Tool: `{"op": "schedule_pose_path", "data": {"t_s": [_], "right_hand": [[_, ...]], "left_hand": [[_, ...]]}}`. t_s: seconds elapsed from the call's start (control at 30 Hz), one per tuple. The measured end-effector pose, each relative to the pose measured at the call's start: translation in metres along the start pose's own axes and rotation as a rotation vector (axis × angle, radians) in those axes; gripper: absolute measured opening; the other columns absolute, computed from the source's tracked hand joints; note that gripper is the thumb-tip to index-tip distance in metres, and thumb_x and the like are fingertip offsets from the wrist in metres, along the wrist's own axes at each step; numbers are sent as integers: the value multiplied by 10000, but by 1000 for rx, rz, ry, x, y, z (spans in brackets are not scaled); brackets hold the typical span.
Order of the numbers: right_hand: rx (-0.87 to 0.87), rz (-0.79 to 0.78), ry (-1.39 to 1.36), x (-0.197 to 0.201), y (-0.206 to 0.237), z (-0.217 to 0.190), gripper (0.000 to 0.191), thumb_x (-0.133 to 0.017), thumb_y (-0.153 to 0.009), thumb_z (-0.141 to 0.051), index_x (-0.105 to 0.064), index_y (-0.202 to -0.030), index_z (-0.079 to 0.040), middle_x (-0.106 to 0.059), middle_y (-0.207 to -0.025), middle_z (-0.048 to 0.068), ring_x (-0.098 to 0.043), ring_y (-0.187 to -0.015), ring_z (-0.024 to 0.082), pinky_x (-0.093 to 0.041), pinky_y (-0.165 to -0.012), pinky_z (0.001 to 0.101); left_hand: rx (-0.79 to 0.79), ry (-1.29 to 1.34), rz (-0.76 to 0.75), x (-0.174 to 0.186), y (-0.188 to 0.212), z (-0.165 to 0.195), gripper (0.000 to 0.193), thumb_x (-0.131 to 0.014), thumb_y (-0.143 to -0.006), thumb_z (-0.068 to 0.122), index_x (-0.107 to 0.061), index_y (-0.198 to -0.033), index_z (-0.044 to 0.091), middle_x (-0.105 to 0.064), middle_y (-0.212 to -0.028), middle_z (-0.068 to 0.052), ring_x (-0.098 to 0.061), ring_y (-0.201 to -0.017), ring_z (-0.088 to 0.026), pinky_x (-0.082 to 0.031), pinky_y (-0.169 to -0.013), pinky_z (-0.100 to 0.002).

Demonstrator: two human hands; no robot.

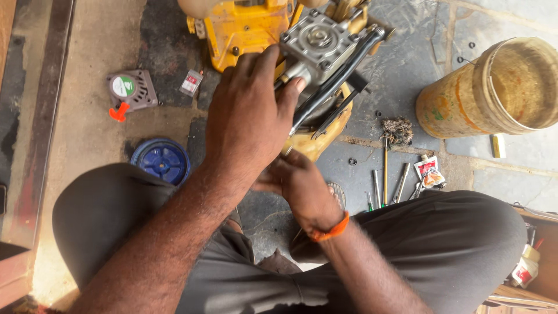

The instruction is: The person uses a wrench to loosen and remove bolts from a small yellow engine mounted on a sprayer frame. They detach the engine, set it aside, and then reattach it, tightening the bolts back in place.

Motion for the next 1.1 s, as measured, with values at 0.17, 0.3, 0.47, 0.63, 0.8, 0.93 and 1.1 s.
{"op": "schedule_pose_path", "data": {"t_s": [0.17, 0.3, 0.47, 0.63, 0.8, 0.93, 1.1], "right_hand": [[46, 116, 405, 36, 16, -19, 339, -546, -1037, -238, -649, -1256, -1, -690, -907, 68, -638, -796, 154, -544, -745, 295], [157, 217, 657, 69, 32, -64, 311, -565, -1028, -259, -726, -1155, -25, -545, -730, -23, -475, -667, 84, -421, -626, 231], [71, 305, 561, 86, 32, -81, 313, -565, -1046, -256, -739, -1095, 0, -444, -616, -39, -373, -573, 81, -318, -531, 240], [65, 261, 492, 78, 29, -83, 344, -556, -1055, -271, -745, -1114, 11, -445, -619, -33, -365, -556, 83, -304, -513, 231], [-81, 253, 330, 46, 20, -51, 355, -497, -1005, -232, -621, -1246, -2, -728, -863, 110, -689, -713, 167, -568, -686, 278], [48, 91, 43, 10, -14, -22, 460, -461, -1021, -179, -506, -1395, 85, -750, -1117, 164, -750, -905, 216, -626, -896, 356], [-53, 28, 441, 32, 3, -20, 420, -499, -1050, -263, -635, -1321, 28, -751, -936, 101, -696, -770, 159, -590, -743, 297]], "left_hand": [[4, 6, 3, 3, 1, -1, 580, -639, -1031, 353, -494, -1436, -37, -622, -1262, -217, -647, -1109, -320, -551, -901, -474], [-8, -14, 13, 2, 0, -1, 591, -645, -1008, 366, -509, -1414, -42, -629, -1240, -209, -654, -1090, -315, -542, -912, -485], [-20, -6, 49, 3, 2, 2, 566, -643, -1035, 370, -529, -1399, -49, -631, -1213, -215, -652, -1085, -319, -552, -882, -478], [-22, -13, 49, 5, 1, 2, 554, -648, -1034, 374, -538, -1394, -33, -637, -1207, -203, -658, -1077, -320, -559, -881, -479], [-64, -41, 83, 6, -1, 6, 565, -652, -1030, 366, -530, -1402, -42, -636, -1205, -217, -658, -1092, -339, -558, -894, -488], [10, 26, 4, 2, 0, 3, 570, -637, -1043, 367, -512, -1427, -35, -632, -1252, -214, -657, -1109, -321, -557, -896, -479], [10, -2, -11, 5, 1, 0, 578, -644, -1033, 362, -507, -1426, -39, -616, -1263, -240, -642, -1107, -347, -546, -869, -491]]}}
Point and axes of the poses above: each hand's wrist, its own y-axis away from the middle knuckle, its own x-axis out of the back of the hand, z = x × y, the point moved 6 cm from there along -y, towards the middle knuckle
